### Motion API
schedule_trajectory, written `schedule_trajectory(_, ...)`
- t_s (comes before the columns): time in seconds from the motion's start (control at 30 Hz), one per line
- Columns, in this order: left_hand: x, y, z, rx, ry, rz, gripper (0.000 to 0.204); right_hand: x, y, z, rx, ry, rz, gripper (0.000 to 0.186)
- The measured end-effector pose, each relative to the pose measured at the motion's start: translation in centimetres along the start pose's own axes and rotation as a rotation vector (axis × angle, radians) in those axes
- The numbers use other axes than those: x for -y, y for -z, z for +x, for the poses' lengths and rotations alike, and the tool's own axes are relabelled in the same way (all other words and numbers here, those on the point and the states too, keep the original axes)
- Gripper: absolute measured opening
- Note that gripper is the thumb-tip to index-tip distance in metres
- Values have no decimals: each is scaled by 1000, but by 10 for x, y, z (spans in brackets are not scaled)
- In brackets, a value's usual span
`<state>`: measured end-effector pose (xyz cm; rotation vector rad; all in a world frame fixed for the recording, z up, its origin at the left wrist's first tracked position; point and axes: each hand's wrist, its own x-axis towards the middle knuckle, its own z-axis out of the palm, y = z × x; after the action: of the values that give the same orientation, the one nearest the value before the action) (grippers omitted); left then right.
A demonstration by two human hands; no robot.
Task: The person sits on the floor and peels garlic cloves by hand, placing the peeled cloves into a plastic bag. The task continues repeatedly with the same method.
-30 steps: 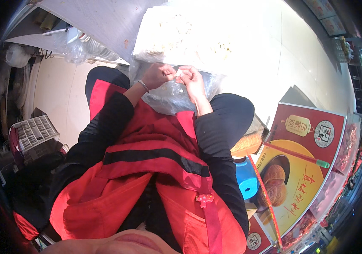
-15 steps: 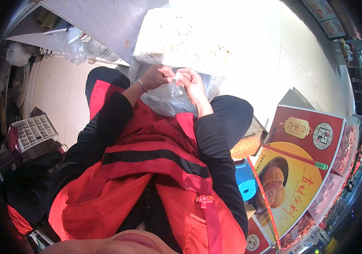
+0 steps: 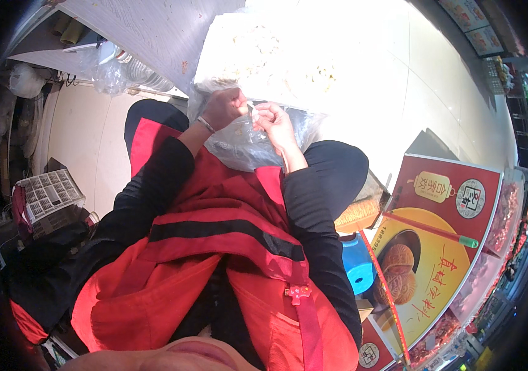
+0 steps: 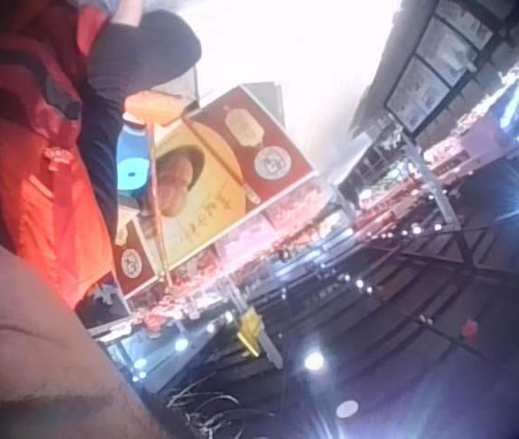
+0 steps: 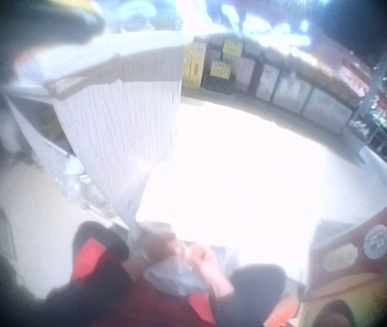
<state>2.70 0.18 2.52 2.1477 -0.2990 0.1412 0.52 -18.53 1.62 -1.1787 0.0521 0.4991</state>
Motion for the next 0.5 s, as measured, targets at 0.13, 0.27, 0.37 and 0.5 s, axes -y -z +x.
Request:
schedule_trajectory(0.13, 7, 6, 5, -54, 47, 91, 13, 6, 0, -3, 40, -90, 150, 23)
schedule_trajectory(0.27, 5, 1, -3, 165, 132, 15, 17, 6, 1, 0, -49, -62, 284, 23)
schedule_trajectory(0.37, -4, -11, -9, 90, 23, -139, 20, 3, 3, 1, -97, -36, 298, 22)
schedule_trajectory(0.5, -14, -17, -13, 98, -13, -43, 21, 1, 4, 3, -151, -11, 284, 20)
